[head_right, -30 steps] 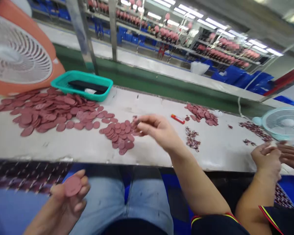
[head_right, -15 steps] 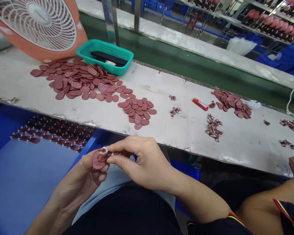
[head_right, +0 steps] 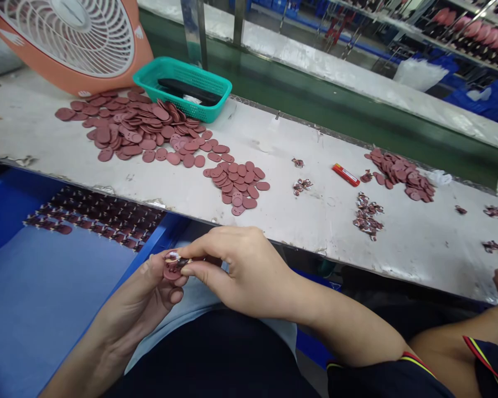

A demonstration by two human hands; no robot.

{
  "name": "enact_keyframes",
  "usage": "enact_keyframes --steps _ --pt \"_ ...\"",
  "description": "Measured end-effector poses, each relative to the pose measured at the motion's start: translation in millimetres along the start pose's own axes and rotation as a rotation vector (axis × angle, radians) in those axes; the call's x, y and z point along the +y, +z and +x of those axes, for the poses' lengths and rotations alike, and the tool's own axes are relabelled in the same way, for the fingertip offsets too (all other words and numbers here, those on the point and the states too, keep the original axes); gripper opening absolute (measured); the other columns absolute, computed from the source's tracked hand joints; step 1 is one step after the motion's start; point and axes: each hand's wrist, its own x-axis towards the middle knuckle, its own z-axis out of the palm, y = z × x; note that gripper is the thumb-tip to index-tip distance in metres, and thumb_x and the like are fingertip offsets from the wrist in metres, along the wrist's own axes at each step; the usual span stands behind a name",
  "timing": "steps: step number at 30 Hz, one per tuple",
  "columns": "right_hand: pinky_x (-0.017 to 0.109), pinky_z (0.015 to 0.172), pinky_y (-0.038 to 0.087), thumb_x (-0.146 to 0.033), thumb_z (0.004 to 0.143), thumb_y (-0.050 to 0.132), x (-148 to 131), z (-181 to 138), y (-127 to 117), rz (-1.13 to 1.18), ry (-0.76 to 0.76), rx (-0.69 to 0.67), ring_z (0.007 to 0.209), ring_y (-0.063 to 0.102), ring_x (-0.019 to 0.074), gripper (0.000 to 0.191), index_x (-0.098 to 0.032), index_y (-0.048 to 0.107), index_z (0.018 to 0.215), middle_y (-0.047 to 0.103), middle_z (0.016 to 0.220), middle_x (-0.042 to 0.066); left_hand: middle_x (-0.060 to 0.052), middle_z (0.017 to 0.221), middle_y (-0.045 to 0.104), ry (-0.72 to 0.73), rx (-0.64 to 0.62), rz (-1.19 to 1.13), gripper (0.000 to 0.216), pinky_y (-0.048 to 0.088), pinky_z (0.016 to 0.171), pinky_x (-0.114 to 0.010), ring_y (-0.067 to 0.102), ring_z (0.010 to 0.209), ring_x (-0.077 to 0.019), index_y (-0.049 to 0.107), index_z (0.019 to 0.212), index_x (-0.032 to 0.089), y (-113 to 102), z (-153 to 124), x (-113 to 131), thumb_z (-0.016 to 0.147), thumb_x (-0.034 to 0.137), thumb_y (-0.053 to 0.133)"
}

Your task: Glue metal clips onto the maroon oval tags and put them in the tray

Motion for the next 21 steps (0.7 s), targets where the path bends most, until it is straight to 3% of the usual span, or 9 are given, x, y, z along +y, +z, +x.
enact_keyframes --steps 21 --pt "0.022 0.071 0.055 -0.011 0.091 0.068 -0.2 5.9 -5.0 -0.075 -0.096 -0.086 0.077 0.070 0.0127 0.012 -0.018 0.070 0.101 0.077 0.090 0.002 0.000 0.063 0.067 -0.035 -0.036 -0.016 0.031 0.051 0.046 -0.011 0.060 0.056 -0.0079 0.078 0.069 0.018 -5.1 0.0 0.8 0.059 0.043 0.093"
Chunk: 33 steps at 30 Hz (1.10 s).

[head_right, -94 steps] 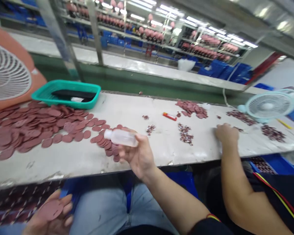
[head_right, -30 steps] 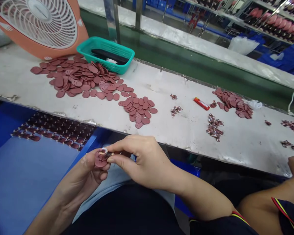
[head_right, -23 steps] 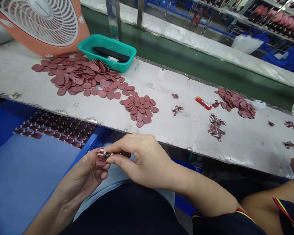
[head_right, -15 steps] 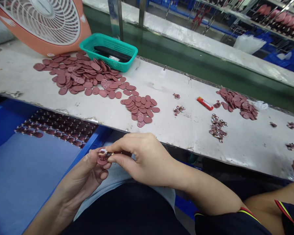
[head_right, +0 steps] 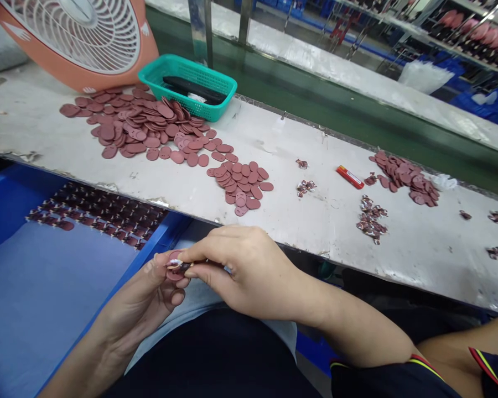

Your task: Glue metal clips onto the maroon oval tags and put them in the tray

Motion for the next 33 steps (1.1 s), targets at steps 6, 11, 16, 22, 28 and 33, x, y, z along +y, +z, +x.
enact_keyframes --steps 6,11,16,22,28,33 --pt "0.022 0.070 0.056 -0.011 0.092 0.067 -3.0 -2.4 2.7 -0.001 -0.015 0.001 0.077 0.070 0.0131 0.013 -0.018 0.069 0.102 0.077 0.090 0.003 0.000 0.061 0.064 0.025 0.017 0.071 0.033 0.050 0.047 -0.014 0.058 0.055 -0.0088 0.078 0.069 0.017 -0.4 -1.8 -0.7 0.058 0.045 0.093" --pt "0.025 0.072 0.057 -0.005 0.090 0.066 -7.3 -8.6 4.5 0.035 -0.034 0.010 0.079 0.069 0.0146 0.022 -0.016 0.068 0.110 0.077 0.092 0.005 0.000 0.057 0.066 0.034 0.012 0.068 0.036 0.048 0.047 -0.015 0.059 0.053 -0.0099 0.082 0.079 0.020 4.3 -5.1 -0.3 0.057 0.046 0.093" --pt "0.026 0.069 0.057 -0.004 0.089 0.067 -7.7 -12.6 6.6 0.057 -0.001 0.015 0.076 0.069 0.0146 0.024 -0.016 0.068 0.110 0.076 0.089 0.005 -0.002 0.058 0.070 0.025 -0.024 0.051 0.031 0.050 0.049 -0.016 0.059 0.052 -0.0099 0.082 0.076 0.021 4.6 -4.7 -0.2 0.059 0.044 0.093" --pt "0.027 0.068 0.057 -0.007 0.090 0.066 -5.4 -13.0 8.2 0.049 0.013 0.016 0.075 0.069 0.0151 0.021 -0.016 0.067 0.109 0.077 0.090 0.006 -0.002 0.058 0.070 0.031 -0.050 0.025 0.030 0.051 0.050 -0.015 0.059 0.052 -0.0090 0.083 0.076 0.021 3.2 -2.3 -0.5 0.060 0.044 0.092" --pt "0.025 0.071 0.057 -0.005 0.089 0.067 -3.4 -9.2 11.6 0.065 0.003 0.023 0.077 0.070 0.0138 0.019 -0.014 0.068 0.106 0.077 0.087 0.006 -0.002 0.063 0.074 0.039 -0.027 0.019 0.031 0.050 0.051 -0.014 0.061 0.053 -0.0083 0.083 0.076 0.021 1.0 -0.8 -1.2 0.058 0.045 0.093" --pt "0.027 0.068 0.057 -0.007 0.091 0.066 -3.0 -8.4 13.3 0.078 -0.001 0.022 0.074 0.069 0.0143 0.019 -0.016 0.068 0.107 0.076 0.086 0.006 -0.003 0.062 0.073 0.034 -0.005 0.015 0.033 0.049 0.051 -0.014 0.061 0.053 -0.0087 0.083 0.075 0.020 1.2 -1.7 -1.1 0.056 0.045 0.094"
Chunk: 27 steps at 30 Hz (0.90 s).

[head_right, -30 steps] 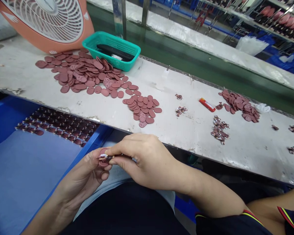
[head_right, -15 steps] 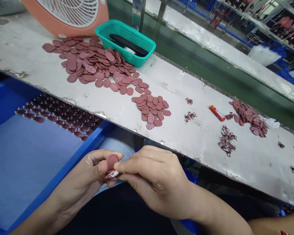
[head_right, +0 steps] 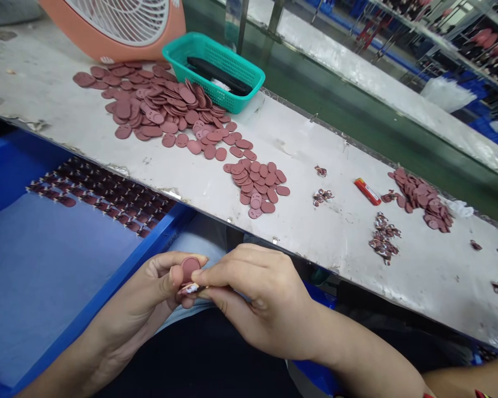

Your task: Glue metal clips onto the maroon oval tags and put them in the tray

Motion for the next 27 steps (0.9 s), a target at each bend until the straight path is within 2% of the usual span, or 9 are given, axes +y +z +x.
enact_keyframes --steps 11,21,23,27 --pt "0.026 0.068 0.056 -0.005 0.089 0.067 4.5 -2.6 5.9 0.005 -0.015 0.005 0.075 0.069 0.0144 0.023 -0.017 0.069 0.108 0.075 0.085 0.006 -0.001 0.059 0.069 -0.007 0.012 0.001 0.036 0.046 0.051 -0.015 0.058 0.054 -0.0084 0.082 0.078 0.018 -5.6 -1.7 -5.2 0.058 0.045 0.093" --pt "0.025 0.068 0.054 -0.007 0.090 0.065 7.0 2.2 4.9 -0.026 0.010 -0.044 0.073 0.068 0.0141 0.013 -0.012 0.070 0.101 0.074 0.083 0.006 0.000 0.065 0.068 -0.021 -0.020 0.012 0.034 0.052 0.054 -0.013 0.059 0.058 -0.0072 0.082 0.082 0.019 -13.8 2.3 -6.9 0.064 0.045 0.090" --pt "0.024 0.069 0.054 -0.009 0.090 0.067 5.3 2.8 3.2 -0.054 0.029 -0.071 0.075 0.066 0.0134 0.017 -0.013 0.069 0.106 0.074 0.086 0.005 0.000 0.064 0.066 -0.043 -0.046 -0.012 0.031 0.052 0.052 -0.013 0.059 0.058 -0.0073 0.081 0.078 0.017 -16.7 4.3 -7.2 0.065 0.045 0.090" --pt "0.024 0.073 0.053 -0.023 0.086 0.077 4.4 2.3 1.2 -0.071 0.081 -0.073 0.077 0.063 0.0122 0.047 -0.010 0.061 0.128 0.071 0.096 0.006 0.001 0.067 0.067 -0.063 -0.058 -0.056 0.025 0.054 0.051 -0.014 0.059 0.059 -0.0078 0.080 0.077 0.018 -22.4 8.6 -7.0 0.069 0.039 0.089"
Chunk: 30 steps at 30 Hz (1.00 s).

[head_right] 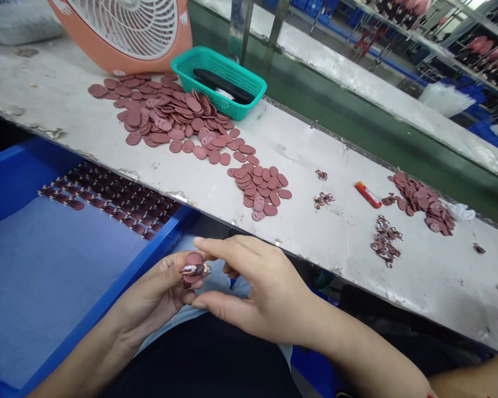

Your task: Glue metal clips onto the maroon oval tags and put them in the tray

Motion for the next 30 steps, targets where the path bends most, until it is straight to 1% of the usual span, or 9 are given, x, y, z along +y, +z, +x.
enact_keyframes --steps 2,4,9,18,21,23,25,27,30 --pt "0.023 0.073 0.053 -0.024 0.088 0.076 2.4 0.0 0.8 0.026 -0.007 0.028 0.076 0.063 0.0114 0.044 -0.011 0.062 0.127 0.071 0.095 0.005 0.000 0.068 0.067 -0.006 -0.019 -0.016 0.026 0.055 0.051 -0.013 0.060 0.060 -0.0078 0.081 0.083 0.017 -2.1 1.2 0.9 0.070 0.039 0.088" --pt "0.022 0.071 0.053 -0.019 0.092 0.070 5.9 1.1 2.9 0.046 -0.023 0.037 0.077 0.064 0.0114 0.030 -0.013 0.067 0.120 0.072 0.093 0.005 0.000 0.069 0.068 -0.010 -0.039 -0.021 0.030 0.055 0.052 -0.013 0.061 0.061 -0.0077 0.081 0.087 0.016 -3.1 1.6 2.0 0.069 0.040 0.089" --pt "0.021 0.071 0.054 -0.011 0.092 0.068 11.9 6.9 9.0 0.084 -0.043 0.044 0.078 0.067 0.0122 0.014 -0.012 0.072 0.105 0.074 0.089 0.006 0.000 0.066 0.069 -0.028 -0.007 -0.048 0.031 0.057 0.052 -0.013 0.063 0.058 -0.0075 0.081 0.081 0.016 -2.1 1.2 1.7 0.062 0.038 0.093" --pt "0.022 0.068 0.053 -0.015 0.092 0.069 13.6 9.1 13.8 0.164 -0.002 0.046 0.074 0.067 0.0122 0.006 -0.014 0.074 0.095 0.073 0.084 0.006 0.001 0.061 0.066 -0.044 0.073 -0.087 0.032 0.057 0.048 -0.014 0.061 0.053 -0.0072 0.081 0.076 0.016 -2.5 3.0 -0.5 0.053 0.030 0.098" --pt "0.023 0.069 0.053 -0.014 0.092 0.069 15.0 10.1 11.5 0.175 -0.003 0.033 0.077 0.067 0.0123 0.008 -0.015 0.073 0.098 0.074 0.087 0.005 0.000 0.067 0.067 -0.030 0.061 -0.055 0.037 0.057 0.047 -0.014 0.061 0.058 -0.0084 0.081 0.083 0.016 -4.5 3.1 1.9 0.057 0.038 0.095" --pt "0.024 0.070 0.054 -0.014 0.091 0.069 16.1 11.3 10.1 0.157 -0.026 0.058 0.077 0.067 0.0125 0.012 -0.015 0.073 0.102 0.073 0.086 0.004 -0.003 0.077 0.070 -0.010 0.005 -0.043 0.048 0.058 0.048 -0.017 0.066 0.068 -0.0127 0.080 0.094 0.016 -7.7 3.7 3.4 0.060 0.049 0.091" --pt "0.024 0.068 0.053 -0.014 0.091 0.069 17.1 12.5 11.5 0.103 -0.055 0.130 0.074 0.065 0.0122 0.015 -0.015 0.071 0.105 0.072 0.085 0.004 -0.007 0.094 0.071 0.035 -0.014 -0.033 0.061 0.060 0.051 -0.020 0.069 0.083 -0.0190 0.077 0.107 0.019 -11.3 4.2 3.8 0.060 0.057 0.088" --pt "0.024 0.064 0.053 -0.014 0.091 0.068 18.1 13.8 17.4 -0.026 -0.084 0.256 0.071 0.063 0.0124 0.015 -0.016 0.070 0.105 0.070 0.084 0.004 -0.006 0.102 0.070 0.158 0.098 -0.011 0.061 0.060 0.052 -0.021 0.068 0.086 -0.0193 0.075 0.109 0.023 -13.4 3.9 3.1 0.059 0.056 0.089" --pt "0.028 0.060 0.051 -0.012 0.089 0.069 20.7 16.9 34.2 -0.328 -0.195 0.439 0.069 0.060 0.0147 0.019 -0.015 0.068 0.108 0.069 0.081 0.006 0.001 0.085 0.066 0.408 0.318 0.078 0.041 0.055 0.048 -0.018 0.060 0.068 -0.0121 0.075 0.091 0.023 -11.1 1.5 1.5 0.059 0.042 0.094"
